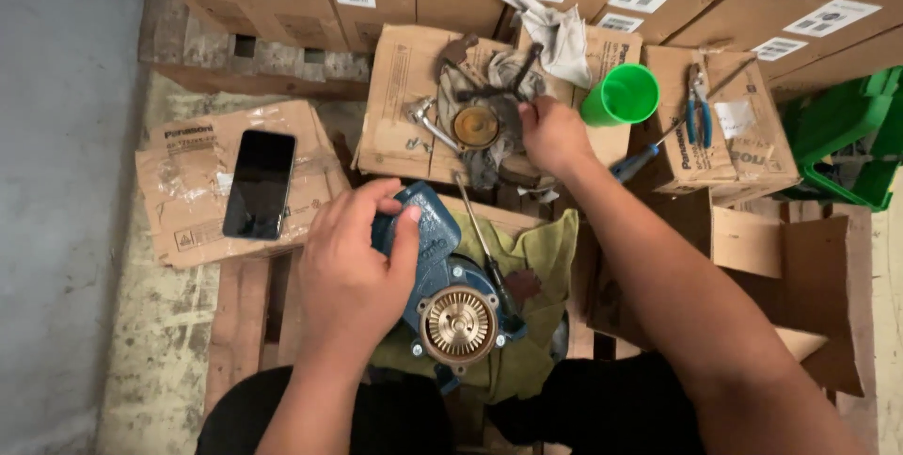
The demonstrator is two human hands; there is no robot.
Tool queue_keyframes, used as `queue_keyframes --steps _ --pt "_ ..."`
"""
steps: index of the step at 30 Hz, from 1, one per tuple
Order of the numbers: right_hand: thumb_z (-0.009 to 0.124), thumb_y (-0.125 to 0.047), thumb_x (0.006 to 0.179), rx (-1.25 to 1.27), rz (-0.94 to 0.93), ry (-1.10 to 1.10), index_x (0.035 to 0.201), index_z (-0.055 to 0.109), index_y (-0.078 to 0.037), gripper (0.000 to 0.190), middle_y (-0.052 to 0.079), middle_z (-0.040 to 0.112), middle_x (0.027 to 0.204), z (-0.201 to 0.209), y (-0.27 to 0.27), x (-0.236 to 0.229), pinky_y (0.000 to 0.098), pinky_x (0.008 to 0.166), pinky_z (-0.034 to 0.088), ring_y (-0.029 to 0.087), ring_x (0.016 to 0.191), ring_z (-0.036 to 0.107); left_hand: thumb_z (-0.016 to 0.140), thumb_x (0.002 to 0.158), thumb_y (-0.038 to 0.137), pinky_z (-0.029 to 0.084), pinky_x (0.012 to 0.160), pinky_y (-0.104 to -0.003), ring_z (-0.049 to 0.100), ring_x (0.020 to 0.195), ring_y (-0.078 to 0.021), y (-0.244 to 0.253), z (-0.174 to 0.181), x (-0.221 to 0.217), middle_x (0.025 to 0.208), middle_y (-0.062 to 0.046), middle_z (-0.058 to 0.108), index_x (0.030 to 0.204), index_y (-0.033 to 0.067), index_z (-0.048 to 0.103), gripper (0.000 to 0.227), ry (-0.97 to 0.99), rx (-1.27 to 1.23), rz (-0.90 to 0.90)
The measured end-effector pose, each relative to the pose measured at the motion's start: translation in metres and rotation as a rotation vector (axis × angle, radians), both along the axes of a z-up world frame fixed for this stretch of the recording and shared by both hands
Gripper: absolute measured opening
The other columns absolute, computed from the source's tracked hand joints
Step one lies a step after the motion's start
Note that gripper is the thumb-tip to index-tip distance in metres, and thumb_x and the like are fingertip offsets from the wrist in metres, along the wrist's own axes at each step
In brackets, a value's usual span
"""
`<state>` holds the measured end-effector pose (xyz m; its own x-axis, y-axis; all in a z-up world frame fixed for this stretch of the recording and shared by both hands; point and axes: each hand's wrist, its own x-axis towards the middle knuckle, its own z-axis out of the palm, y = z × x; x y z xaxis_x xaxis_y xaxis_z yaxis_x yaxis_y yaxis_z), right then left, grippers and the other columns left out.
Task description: The person uses a screwdriver to loosen and remove a central nut from a blue motor component. They then use a hammer to tap the part and a screwdriver to pry out a circular metal piece from the motor housing.
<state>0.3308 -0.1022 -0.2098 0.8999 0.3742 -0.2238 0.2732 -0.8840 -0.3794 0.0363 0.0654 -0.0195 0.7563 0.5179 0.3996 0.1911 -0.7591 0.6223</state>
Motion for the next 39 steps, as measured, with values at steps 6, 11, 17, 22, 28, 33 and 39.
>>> queue_keyframes --steps 6,11,17,22,28,33,39 --pt "0.067 -0.041 0.097 -0.031 0.114 -0.027 0.124 0.067 -0.012 0.040 0.023 0.070 0.116 0.040 0.005 -0.014 0.0611 0.090 0.055 0.049 0.107 0.068 0.076 0.093 0.019 0.056 0.083 -0.042 0.071 0.089 -0.0307 0.008 -0.003 -0.009 0.086 -0.003 0.072 0.109 0.0115 0.076 0.018 -0.034 -0.046 -0.105" --pt "0.069 -0.038 0.093 -0.171 0.095 0.000 0.133 0.065 -0.013 0.046 0.022 0.057 0.124 0.097 0.004 -0.040 0.0611 0.091 0.056 0.052 0.110 0.066 0.078 0.093 0.017 0.057 0.084 -0.038 0.072 0.088 -0.0261 0.007 0.004 -0.017 0.084 0.000 0.074 0.108 0.0148 0.078 0.016 -0.046 -0.145 -0.174" --pt "0.059 -0.049 0.101 -0.229 0.204 0.156 0.136 0.059 -0.012 0.050 0.025 0.063 0.130 0.207 -0.010 -0.096 0.0566 0.089 0.052 0.047 0.115 0.061 0.069 0.097 0.022 0.054 0.081 -0.035 0.069 0.093 -0.0203 -0.018 0.027 -0.035 0.097 -0.002 0.072 0.113 0.0077 0.075 0.022 0.066 -0.187 -0.412" --pt "0.060 -0.036 0.101 0.030 0.252 0.047 0.127 0.067 -0.016 0.034 0.011 0.073 0.112 0.284 -0.071 -0.147 0.0520 0.079 0.049 0.035 0.097 0.068 0.064 0.094 0.030 0.042 0.091 -0.046 0.058 0.105 -0.0277 -0.034 0.016 -0.045 0.111 -0.004 0.067 0.124 0.0137 0.072 0.035 0.374 -0.033 -0.641" --pt "0.060 -0.034 0.095 -0.141 0.149 0.199 0.127 0.072 -0.009 0.042 0.025 0.075 0.114 0.279 -0.125 -0.173 0.0581 0.104 0.049 0.047 0.118 0.066 0.078 0.081 0.022 0.046 0.096 -0.048 0.065 0.111 -0.0318 -0.040 0.009 -0.059 0.095 0.000 0.071 0.119 0.0226 0.074 0.038 0.320 0.064 -0.566" --pt "0.064 -0.035 0.098 0.019 -0.031 0.322 0.128 0.069 -0.006 0.043 0.020 0.074 0.100 0.199 -0.158 -0.133 0.0434 0.077 0.060 0.035 0.090 0.072 0.073 0.087 0.028 0.041 0.100 -0.045 0.063 0.116 -0.0244 -0.042 -0.007 -0.067 0.094 0.007 0.071 0.122 0.0280 0.070 0.036 0.337 0.157 -0.473" --pt "0.068 -0.026 0.095 0.181 -0.092 0.453 0.124 0.068 0.004 0.041 0.024 0.072 0.083 0.166 -0.142 -0.118 0.0359 0.052 0.065 0.030 0.063 0.073 0.074 0.085 0.022 0.039 0.102 -0.047 0.065 0.115 -0.0266 -0.046 -0.005 -0.063 0.092 0.002 0.074 0.126 0.0196 0.067 0.042 0.336 0.154 -0.472"
